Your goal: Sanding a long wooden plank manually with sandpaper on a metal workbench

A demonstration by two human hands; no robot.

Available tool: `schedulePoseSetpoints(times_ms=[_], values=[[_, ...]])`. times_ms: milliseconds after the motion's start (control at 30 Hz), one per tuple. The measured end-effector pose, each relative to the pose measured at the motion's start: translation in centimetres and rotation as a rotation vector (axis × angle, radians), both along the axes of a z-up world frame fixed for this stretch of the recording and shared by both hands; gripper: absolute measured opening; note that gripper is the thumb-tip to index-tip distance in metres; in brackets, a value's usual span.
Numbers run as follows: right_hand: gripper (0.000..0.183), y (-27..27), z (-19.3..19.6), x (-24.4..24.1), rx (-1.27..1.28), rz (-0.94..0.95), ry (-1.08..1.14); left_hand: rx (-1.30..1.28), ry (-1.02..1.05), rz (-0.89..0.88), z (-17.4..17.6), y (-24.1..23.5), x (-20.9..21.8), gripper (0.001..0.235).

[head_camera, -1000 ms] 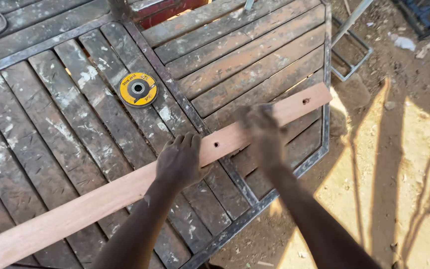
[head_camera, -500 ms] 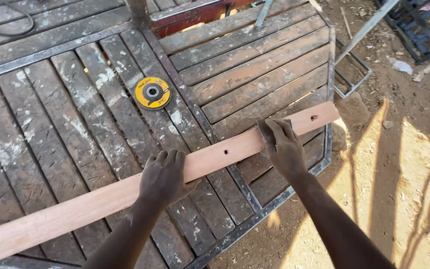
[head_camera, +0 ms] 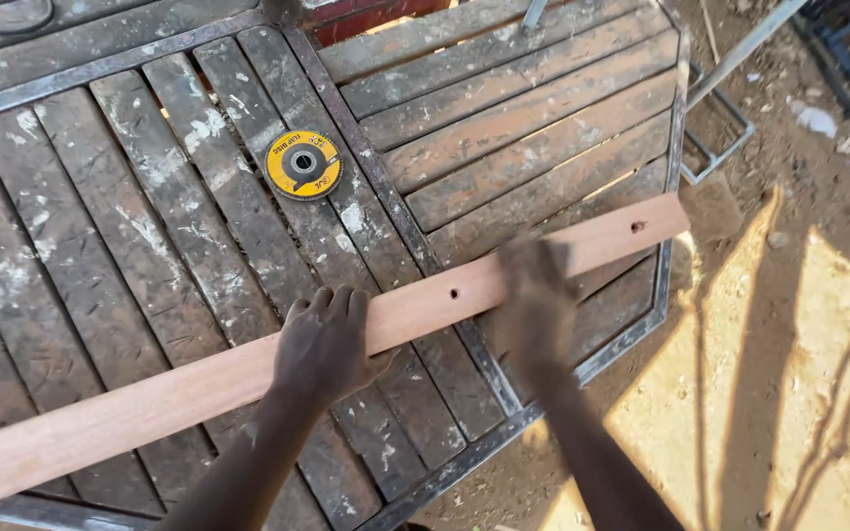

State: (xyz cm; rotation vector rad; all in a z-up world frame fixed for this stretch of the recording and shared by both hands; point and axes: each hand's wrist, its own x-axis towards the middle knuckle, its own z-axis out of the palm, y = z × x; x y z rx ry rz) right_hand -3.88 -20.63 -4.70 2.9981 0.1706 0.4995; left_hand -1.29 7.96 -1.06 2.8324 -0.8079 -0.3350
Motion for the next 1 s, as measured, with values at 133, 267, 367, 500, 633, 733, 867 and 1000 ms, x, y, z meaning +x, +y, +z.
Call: schedulePoseSetpoints(times_ms=[133,267,367,500,633,733,867,1000], values=[[0.073,4.9,1.5,-2.5,0.193,0.019,0.071,-0.042,-0.009,-0.004,-0.1,-0.3,-0.2,0.072],[0.039,-3.5,1.3,0.0,0.186,-0.069,-0.023,0.012,0.02,-0.005,0.7,-0.5,0.2,0.072],[0.037,0.7,0.3,-0.5,0.217,-0.129,-0.036,0.021,0.005,0.009,0.4,-0.2,-0.3,0.072],[0.04,8.6,2.6,-2.8,0.276,0.077,0.081,-0.006,-0.022,-0.001,0.0,-0.1,0.0,0.075],[0.039,-8.0,-1.6,0.8,0.084,-0.051,0.021,-0.043,-0.078,0.025,-0.5,-0.4,0.0,0.074],[0.039,-14.7,-2.8,2.4,-0.155,-0.21,-0.022,-0.04,-0.095,0.038,-0.9,-0.4,-0.4,0.072],[0.04,-2.5,-0.6,1.1,0.019,-0.291,-0.034,-0.024,-0.018,0.015,-0.3,-0.4,0.0,0.073],[0.039,8.5,1.8,-2.3,0.316,0.273,0.066,-0.044,-0.002,0.007,0.9,0.0,-0.2,0.069]])
